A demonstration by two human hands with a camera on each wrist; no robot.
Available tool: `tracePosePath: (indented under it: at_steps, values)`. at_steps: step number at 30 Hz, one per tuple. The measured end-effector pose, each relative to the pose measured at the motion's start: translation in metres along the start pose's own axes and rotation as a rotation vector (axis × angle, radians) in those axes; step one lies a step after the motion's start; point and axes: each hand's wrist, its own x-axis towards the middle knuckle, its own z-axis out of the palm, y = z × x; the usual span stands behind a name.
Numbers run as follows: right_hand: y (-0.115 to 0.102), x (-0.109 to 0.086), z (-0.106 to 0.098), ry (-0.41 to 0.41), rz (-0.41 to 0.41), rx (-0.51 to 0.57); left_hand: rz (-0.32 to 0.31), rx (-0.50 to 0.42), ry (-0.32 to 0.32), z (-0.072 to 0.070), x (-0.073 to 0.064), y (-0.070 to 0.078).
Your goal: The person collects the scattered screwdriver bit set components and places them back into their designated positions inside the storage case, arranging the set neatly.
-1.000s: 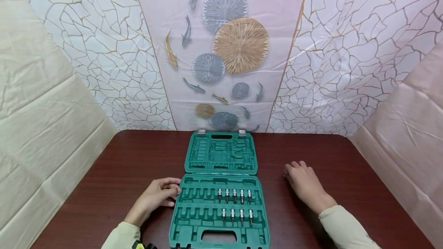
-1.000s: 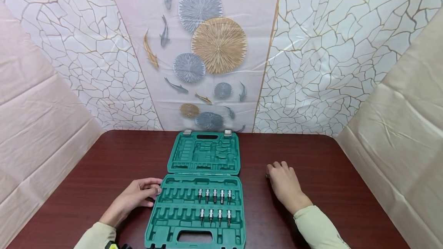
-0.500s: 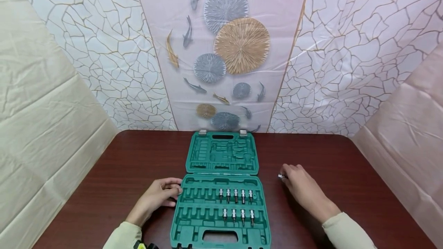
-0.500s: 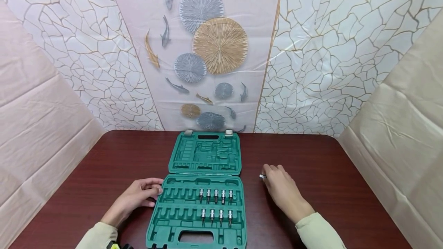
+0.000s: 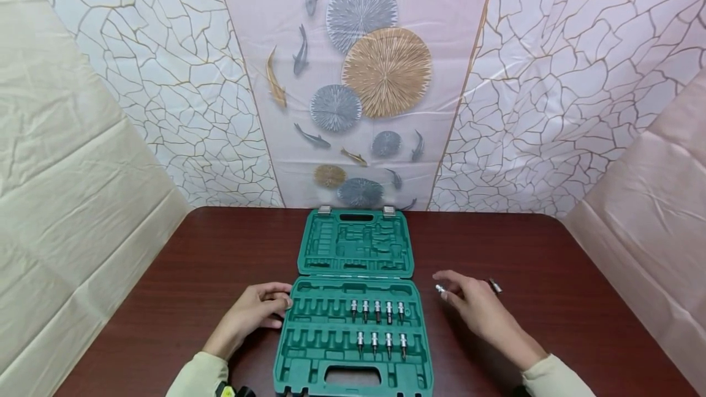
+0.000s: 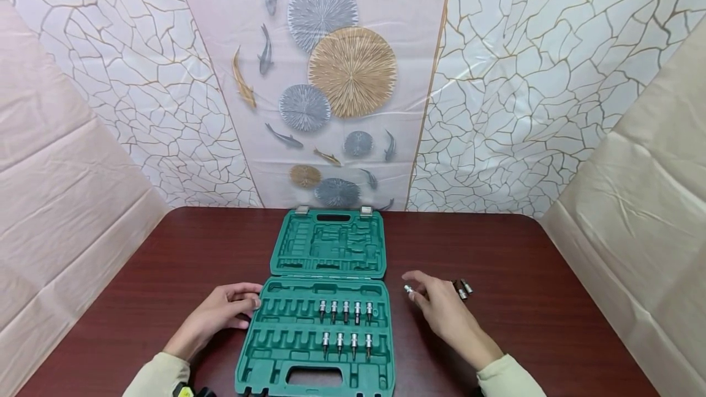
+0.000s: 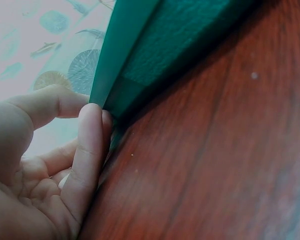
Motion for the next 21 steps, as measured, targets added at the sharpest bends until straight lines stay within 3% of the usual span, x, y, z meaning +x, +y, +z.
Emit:
tracePosePath:
  at_steps: [5,10,21]
  values:
    - [-0.003,-0.003,0.001,-0.036,0.076,0.050,0.004,0.001,0.012,0.001,0.000,0.000]
    - [-0.007,-0.005,0.002,-0.048,0.125,0.210,-0.002,0.000,0.017,0.001,0.000,0.000]
    - [-0.024,-0.008,0.013,-0.109,0.038,0.520,0.006,0.003,0.017,0.001,0.002,-0.004]
